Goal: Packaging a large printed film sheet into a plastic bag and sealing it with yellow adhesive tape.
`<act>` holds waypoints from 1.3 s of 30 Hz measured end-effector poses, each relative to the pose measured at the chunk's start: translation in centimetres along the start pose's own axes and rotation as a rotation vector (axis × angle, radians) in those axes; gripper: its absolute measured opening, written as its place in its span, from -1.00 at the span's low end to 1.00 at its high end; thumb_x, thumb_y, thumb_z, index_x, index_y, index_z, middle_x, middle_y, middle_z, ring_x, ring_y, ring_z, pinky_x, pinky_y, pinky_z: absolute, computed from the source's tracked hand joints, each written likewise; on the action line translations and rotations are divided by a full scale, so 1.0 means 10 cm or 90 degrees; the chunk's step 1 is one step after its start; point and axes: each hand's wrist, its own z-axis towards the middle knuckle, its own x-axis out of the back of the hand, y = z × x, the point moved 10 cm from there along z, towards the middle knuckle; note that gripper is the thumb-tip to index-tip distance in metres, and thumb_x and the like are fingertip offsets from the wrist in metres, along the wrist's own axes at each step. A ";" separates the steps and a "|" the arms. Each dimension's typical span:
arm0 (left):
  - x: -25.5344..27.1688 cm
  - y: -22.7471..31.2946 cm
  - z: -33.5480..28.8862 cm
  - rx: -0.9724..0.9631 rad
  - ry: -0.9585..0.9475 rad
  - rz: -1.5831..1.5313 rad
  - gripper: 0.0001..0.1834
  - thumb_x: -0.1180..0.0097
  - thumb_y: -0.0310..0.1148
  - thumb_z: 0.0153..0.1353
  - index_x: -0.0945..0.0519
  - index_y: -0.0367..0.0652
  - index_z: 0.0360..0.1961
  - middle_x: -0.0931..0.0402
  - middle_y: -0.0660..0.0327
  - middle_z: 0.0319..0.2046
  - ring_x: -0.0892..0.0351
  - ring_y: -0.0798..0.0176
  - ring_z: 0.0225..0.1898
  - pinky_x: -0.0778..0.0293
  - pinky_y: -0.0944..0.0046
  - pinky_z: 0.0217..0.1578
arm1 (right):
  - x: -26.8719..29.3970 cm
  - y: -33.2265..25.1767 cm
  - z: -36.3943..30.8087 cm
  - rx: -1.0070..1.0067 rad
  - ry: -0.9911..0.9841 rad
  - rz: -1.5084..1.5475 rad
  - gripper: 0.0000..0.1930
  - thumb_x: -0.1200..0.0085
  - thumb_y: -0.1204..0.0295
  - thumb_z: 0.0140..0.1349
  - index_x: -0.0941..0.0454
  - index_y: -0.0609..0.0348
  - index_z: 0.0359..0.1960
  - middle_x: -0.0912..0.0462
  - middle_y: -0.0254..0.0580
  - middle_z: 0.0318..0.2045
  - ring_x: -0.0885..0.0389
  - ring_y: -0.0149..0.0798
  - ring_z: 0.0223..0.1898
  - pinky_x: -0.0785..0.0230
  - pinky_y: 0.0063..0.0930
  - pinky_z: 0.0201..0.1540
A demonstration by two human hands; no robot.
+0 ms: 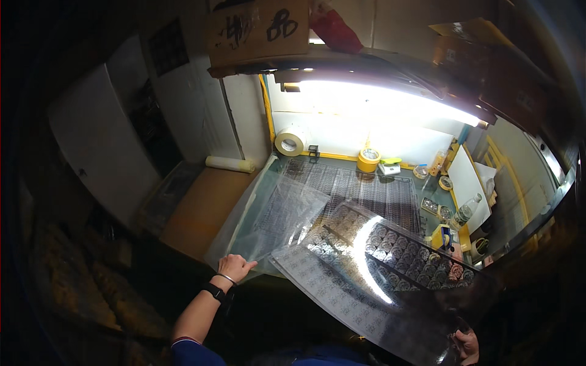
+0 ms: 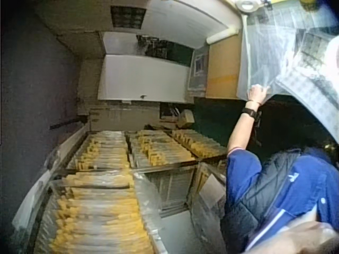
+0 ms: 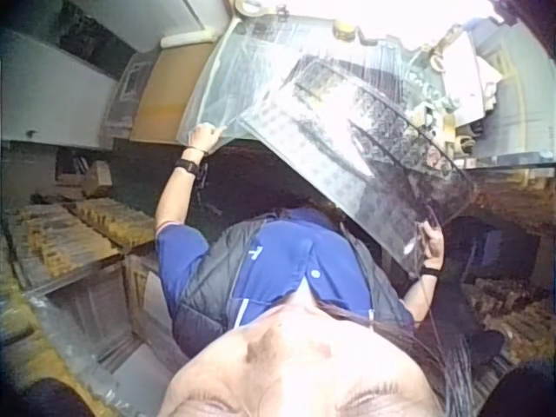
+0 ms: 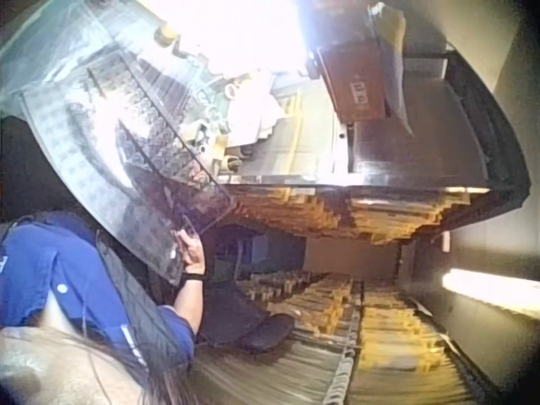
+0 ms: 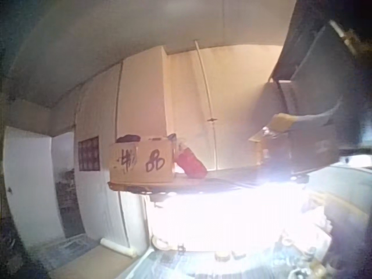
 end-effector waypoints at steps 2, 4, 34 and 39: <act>-0.01 -0.03 -0.02 0.010 0.017 -0.023 -0.49 0.02 0.06 0.09 -0.62 -0.20 -0.62 -0.52 -0.04 -0.60 -0.54 -0.11 -0.45 -0.45 0.06 -0.40 | -0.06 -0.05 -0.05 -0.007 0.001 -0.001 -0.54 0.05 0.64 0.11 -0.24 0.31 0.10 -0.54 0.03 -0.18 -0.60 -0.12 -0.23 -0.50 -0.25 -0.17; 0.04 -0.02 -0.04 0.011 0.054 -0.024 -0.50 0.06 0.03 0.11 -0.61 -0.22 -0.62 -0.52 -0.06 -0.59 -0.54 -0.12 -0.44 -0.45 0.05 -0.40 | 0.17 0.17 -0.20 -0.291 0.153 -0.310 -0.46 0.16 0.29 0.30 -0.03 0.10 0.28 0.07 0.18 0.29 0.11 0.09 0.31 0.24 -0.28 0.31; 1.27 2.53 -1.24 -0.626 0.460 -0.022 -0.82 -0.17 -0.36 0.02 -0.54 -0.28 -0.44 -0.52 0.12 -0.38 -0.58 0.21 -0.36 -0.51 0.37 -0.42 | -1.33 0.85 1.46 -0.056 -0.216 0.066 -0.55 0.01 0.59 0.13 -0.28 0.25 0.10 -0.53 -0.21 -0.31 -0.55 -0.29 -0.33 -0.43 -0.43 -0.09; 1.18 3.20 -1.67 -0.766 0.357 -0.121 -0.82 -0.14 -0.36 0.06 -0.55 -0.29 -0.42 -0.54 0.13 -0.37 -0.59 0.22 -0.29 -0.53 0.36 -0.37 | -0.62 0.54 0.76 -0.007 -0.094 0.038 -0.55 0.00 0.57 0.11 -0.30 0.26 0.10 -0.56 -0.23 -0.27 -0.56 -0.33 -0.28 -0.42 -0.49 -0.12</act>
